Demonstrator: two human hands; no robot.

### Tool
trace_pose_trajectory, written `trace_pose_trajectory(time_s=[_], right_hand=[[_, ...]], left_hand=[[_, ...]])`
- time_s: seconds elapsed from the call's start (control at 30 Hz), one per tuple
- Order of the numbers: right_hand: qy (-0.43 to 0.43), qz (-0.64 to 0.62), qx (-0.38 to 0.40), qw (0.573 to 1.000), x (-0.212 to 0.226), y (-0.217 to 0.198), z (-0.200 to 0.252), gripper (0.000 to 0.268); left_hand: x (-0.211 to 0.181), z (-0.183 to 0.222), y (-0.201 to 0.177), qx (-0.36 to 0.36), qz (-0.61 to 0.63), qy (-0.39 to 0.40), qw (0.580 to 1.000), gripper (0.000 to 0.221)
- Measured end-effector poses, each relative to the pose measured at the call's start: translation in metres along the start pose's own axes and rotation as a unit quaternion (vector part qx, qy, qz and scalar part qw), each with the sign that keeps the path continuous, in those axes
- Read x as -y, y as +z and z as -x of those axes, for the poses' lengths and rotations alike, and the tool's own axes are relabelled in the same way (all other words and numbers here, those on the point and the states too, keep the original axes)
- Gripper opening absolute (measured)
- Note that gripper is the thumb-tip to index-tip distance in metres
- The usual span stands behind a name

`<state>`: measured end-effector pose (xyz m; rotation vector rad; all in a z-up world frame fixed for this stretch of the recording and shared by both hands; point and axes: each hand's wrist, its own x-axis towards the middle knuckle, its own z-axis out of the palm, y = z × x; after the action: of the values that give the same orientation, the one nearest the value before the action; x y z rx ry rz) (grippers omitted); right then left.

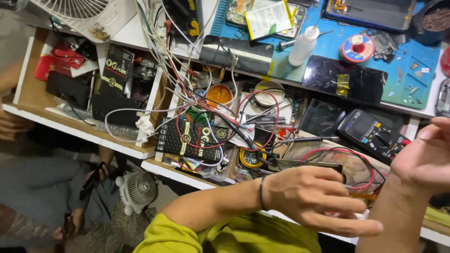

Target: Soldering thin wires onto a mobile phone screen assembly and testing connections with a multimeter.

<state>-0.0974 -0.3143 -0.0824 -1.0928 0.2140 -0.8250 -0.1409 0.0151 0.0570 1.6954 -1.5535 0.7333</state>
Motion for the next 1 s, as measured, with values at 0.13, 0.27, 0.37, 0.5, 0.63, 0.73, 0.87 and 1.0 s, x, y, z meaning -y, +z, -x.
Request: trace_pose_trajectory(time_s=[0.13, 0.27, 0.37, 0.5, 0.63, 0.73, 0.87, 1.0], right_hand=[[0.058, 0.009, 0.049, 0.997, 0.011, 0.024, 0.028, 0.038], [0.038, 0.004, 0.089, 0.995, -0.002, 0.020, 0.041, 0.033], [0.052, 0.034, 0.074, 0.995, 0.004, 0.032, 0.053, 0.030], [0.037, 0.067, 0.058, 0.995, -0.005, 0.033, 0.056, 0.036], [0.032, 0.084, 0.061, 0.994, 0.000, 0.047, 0.054, 0.042], [0.046, 0.086, 0.051, 0.994, 0.006, 0.054, 0.056, 0.040], [0.051, 0.053, 0.018, 0.997, 0.006, 0.059, 0.055, 0.036], [0.066, 0.048, 0.005, 0.997, 0.020, 0.071, 0.060, 0.044]], left_hand=[[0.008, 0.034, -0.056, 0.014, -0.009, -0.119, 0.993, 0.020], [0.014, 0.075, -0.120, 0.165, -0.129, -0.274, 0.939, 0.013], [0.000, 0.106, -0.118, 0.233, -0.087, -0.299, 0.921, 0.009], [-0.009, 0.122, -0.086, 0.294, -0.102, -0.287, 0.906, 0.015], [-0.009, 0.136, -0.060, 0.385, -0.189, -0.250, 0.868, 0.013], [-0.010, 0.142, -0.054, 0.394, -0.174, -0.249, 0.867, 0.016], [-0.007, 0.123, -0.073, 0.417, -0.131, -0.258, 0.862, 0.016], [-0.005, 0.073, -0.109, 0.321, -0.005, -0.317, 0.893, 0.019]])
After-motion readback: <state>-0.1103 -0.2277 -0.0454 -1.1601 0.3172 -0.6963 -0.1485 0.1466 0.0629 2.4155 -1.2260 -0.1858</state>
